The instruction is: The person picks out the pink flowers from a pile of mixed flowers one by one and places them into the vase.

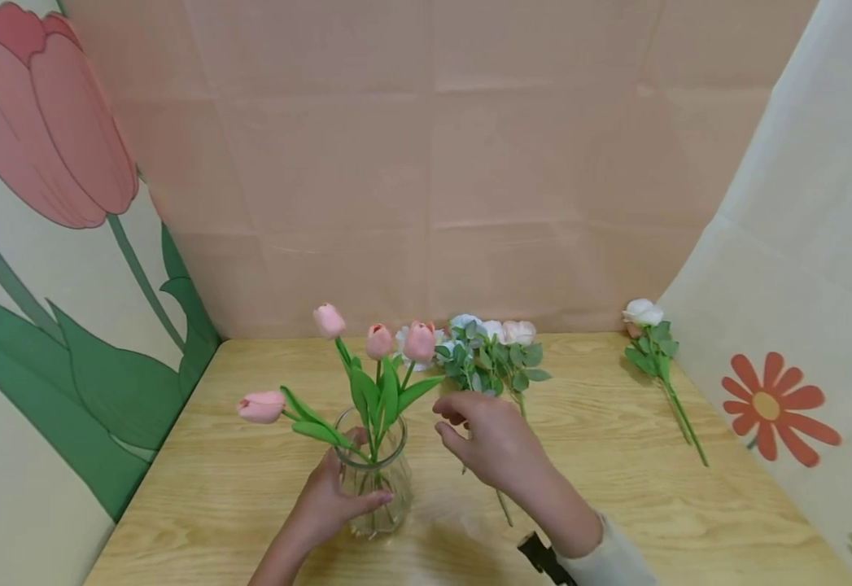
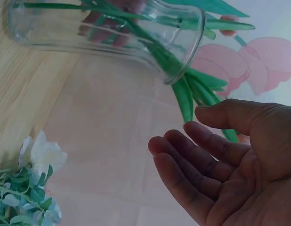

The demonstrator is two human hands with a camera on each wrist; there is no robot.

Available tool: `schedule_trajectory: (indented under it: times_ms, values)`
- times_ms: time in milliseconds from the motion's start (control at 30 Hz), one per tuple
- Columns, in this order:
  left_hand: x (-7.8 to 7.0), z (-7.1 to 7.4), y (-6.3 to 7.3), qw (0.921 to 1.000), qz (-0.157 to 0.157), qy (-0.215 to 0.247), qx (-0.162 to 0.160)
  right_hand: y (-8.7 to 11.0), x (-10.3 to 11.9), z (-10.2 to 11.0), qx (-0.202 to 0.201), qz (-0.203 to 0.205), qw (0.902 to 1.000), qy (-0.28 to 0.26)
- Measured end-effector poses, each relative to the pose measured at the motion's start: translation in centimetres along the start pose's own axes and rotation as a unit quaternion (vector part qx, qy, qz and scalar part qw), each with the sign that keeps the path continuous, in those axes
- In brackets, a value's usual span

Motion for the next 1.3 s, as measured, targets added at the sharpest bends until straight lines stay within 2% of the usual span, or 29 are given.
schedule_trajectory:
  times_ms: [133, 267, 500, 733, 1300]
  values:
    - [-0.1, 0.0, -0.1, 1.0, 0.0, 0.001, -0.001, 0.0, -1.0, 0.2, 0.009, -0.03, 0.9995, 0.006]
    - [-0.2, 0.0, -0.1, 1.0, -0.001, 0.001, -0.005, 0.2, -1.7, 0.4, 0.013, -0.041, 0.9989, 0.015]
    - [-0.4, 0.0, -0.1, 0.9998, -0.017, -0.002, -0.008, 0.3, -2.7, 0.9, 0.007, -0.042, 0.999, 0.014]
    - [-0.3, -0.1, -0.1, 0.9999, -0.01, 0.003, -0.008, 0.6, -4.2, 0.9, 0.019, -0.049, 0.9982, 0.029]
    - [-0.3, 0.1, -0.1, 1.0, -0.007, 0.001, 0.0, 1.2, -7.3, 1.9, 0.008, -0.047, 0.9977, 0.049]
Point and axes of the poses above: each hand's wrist, its own y-axis away from the middle knuckle, its own z-axis out of the back of the hand, x = y × z, the point moved 4 cm from there along -y, towards the middle knuckle, and after that the axes turned 13 degrees about -x, right-handed, at the moved point
